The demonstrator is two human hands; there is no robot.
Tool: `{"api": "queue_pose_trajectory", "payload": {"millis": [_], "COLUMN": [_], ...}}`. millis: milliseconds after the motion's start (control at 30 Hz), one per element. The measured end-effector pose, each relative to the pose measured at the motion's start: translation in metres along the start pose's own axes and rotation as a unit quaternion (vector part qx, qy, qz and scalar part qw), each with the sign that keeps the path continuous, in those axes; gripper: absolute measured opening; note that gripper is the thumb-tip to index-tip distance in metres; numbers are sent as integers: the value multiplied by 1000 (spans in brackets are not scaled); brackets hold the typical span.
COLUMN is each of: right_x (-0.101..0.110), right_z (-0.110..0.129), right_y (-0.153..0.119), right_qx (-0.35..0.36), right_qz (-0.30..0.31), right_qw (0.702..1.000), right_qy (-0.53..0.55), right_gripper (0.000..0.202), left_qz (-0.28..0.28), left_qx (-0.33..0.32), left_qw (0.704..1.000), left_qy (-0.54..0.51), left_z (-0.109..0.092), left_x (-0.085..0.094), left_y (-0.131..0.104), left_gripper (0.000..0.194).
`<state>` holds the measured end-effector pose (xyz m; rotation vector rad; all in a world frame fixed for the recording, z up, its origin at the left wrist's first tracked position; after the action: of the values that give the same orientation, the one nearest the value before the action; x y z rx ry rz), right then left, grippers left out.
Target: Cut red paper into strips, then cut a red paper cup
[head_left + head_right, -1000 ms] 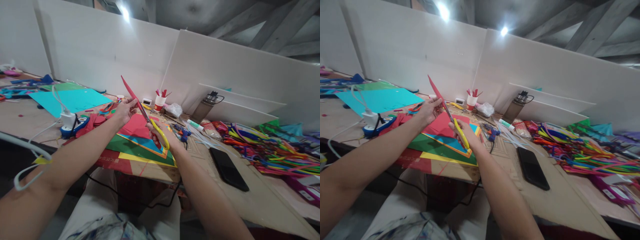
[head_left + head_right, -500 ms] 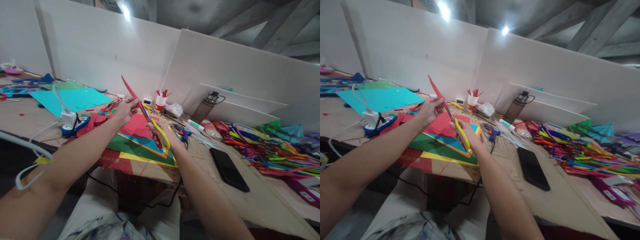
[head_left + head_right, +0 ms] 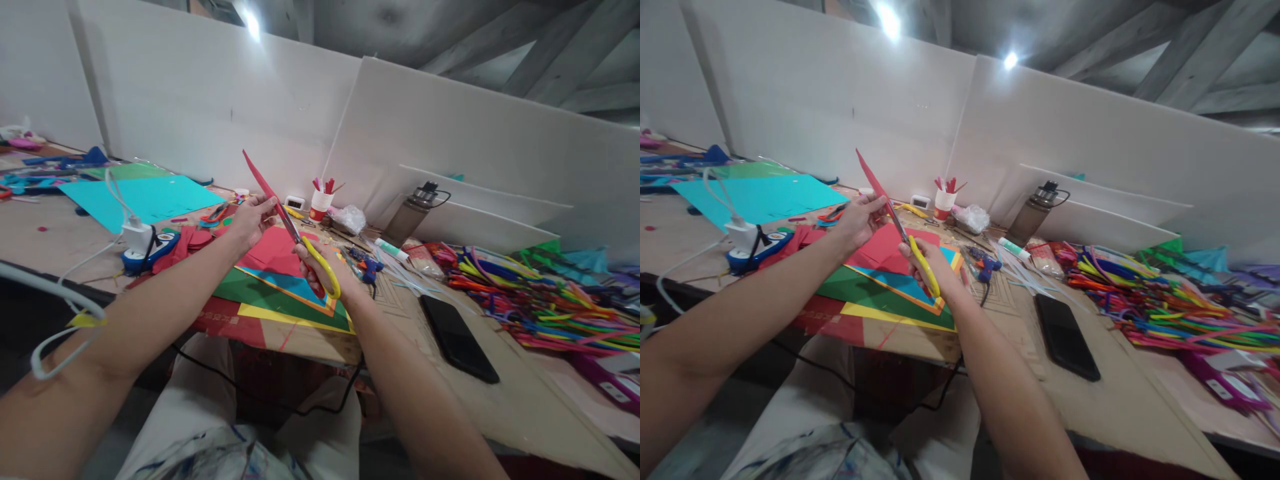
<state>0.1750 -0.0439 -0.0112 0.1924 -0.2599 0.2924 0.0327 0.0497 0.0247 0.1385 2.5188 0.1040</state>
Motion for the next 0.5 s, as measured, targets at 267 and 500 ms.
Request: {"api": "queue_pose_trajectory", "payload": {"millis": [267, 500], "right_x": [1, 2], "right_z": [-1, 0], "right_y": [1, 1], "right_qx": [8, 9], "right_qz": [-1, -12], "right_qw": [1000, 1000], "right_qy": [-4, -12], "right_gripper": [44, 45], "left_qz": [-1, 4], "left_qx": [3, 3], "left_qw": [1000, 1000], "left_qy": [-2, 4], "left_z": [1, 2], "left_x": [1, 2], "left_y": [1, 3], "left_gripper": [16, 15]}}
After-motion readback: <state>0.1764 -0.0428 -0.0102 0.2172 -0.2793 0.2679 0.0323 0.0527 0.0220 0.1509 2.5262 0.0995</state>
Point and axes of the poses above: each hand's wrist, its own y-axis towards the middle knuckle, its own x-axis out of the back of the hand, z = x × y, the point moved 9 cm from there along y, towards the middle knuckle, and after that the axes turned 5 degrees about x, right-handed, at the moved point
